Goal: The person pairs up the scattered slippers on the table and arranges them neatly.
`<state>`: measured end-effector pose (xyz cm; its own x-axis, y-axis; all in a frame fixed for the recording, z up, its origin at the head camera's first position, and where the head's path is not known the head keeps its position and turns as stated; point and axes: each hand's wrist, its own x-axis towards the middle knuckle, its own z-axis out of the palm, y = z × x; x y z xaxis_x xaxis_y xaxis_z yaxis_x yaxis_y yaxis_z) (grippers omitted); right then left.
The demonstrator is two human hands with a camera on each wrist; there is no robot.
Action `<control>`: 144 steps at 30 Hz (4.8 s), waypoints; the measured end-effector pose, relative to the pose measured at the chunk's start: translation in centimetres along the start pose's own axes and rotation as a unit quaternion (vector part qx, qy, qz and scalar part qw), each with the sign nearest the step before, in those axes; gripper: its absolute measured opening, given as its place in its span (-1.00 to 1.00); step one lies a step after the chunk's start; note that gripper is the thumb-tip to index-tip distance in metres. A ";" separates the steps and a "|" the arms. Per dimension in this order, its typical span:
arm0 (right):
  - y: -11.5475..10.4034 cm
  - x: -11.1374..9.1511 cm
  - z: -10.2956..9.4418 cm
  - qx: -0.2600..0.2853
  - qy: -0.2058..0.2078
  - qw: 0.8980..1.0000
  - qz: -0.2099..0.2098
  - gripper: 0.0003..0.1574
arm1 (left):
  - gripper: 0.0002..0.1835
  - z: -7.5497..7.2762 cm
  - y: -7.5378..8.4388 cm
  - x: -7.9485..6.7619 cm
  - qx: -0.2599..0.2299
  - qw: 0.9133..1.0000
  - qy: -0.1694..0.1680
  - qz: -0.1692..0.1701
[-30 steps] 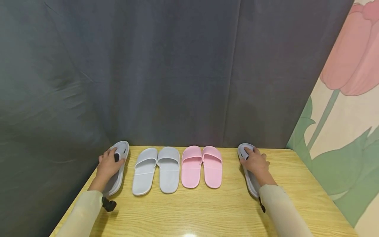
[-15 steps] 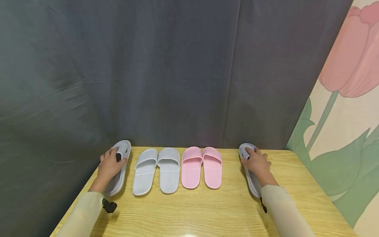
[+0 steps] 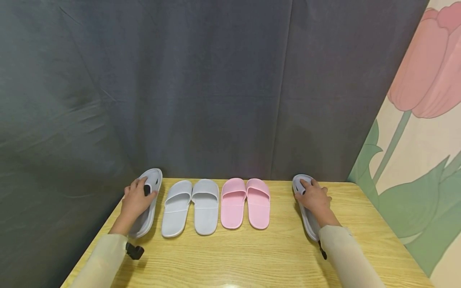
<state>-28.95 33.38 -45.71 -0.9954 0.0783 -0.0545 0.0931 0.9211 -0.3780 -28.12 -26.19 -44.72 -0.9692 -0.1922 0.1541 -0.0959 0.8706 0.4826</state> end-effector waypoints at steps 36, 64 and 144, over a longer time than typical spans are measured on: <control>-0.3 -0.9 0.0 0.016 0.053 0.998 -0.024 -0.12 | -0.17 -0.1 4.6 -2.5 -0.008 0.999 0.011 0.041; 0.1 -1.1 0.5 0.025 0.041 0.999 -0.009 -0.09 | -0.18 2.5 8.4 -4.7 -0.045 0.996 0.030 0.066; -0.4 -1.1 0.0 0.028 0.051 0.998 -0.015 -0.09 | -0.20 8.7 22.4 -7.7 -0.165 0.977 0.013 0.133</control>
<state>-27.94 32.90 -45.49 -0.9945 0.0918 0.0513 0.0609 0.9008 -0.4300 -24.76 -1.29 -42.56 -0.9437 0.0060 0.3308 0.2406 0.6985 0.6739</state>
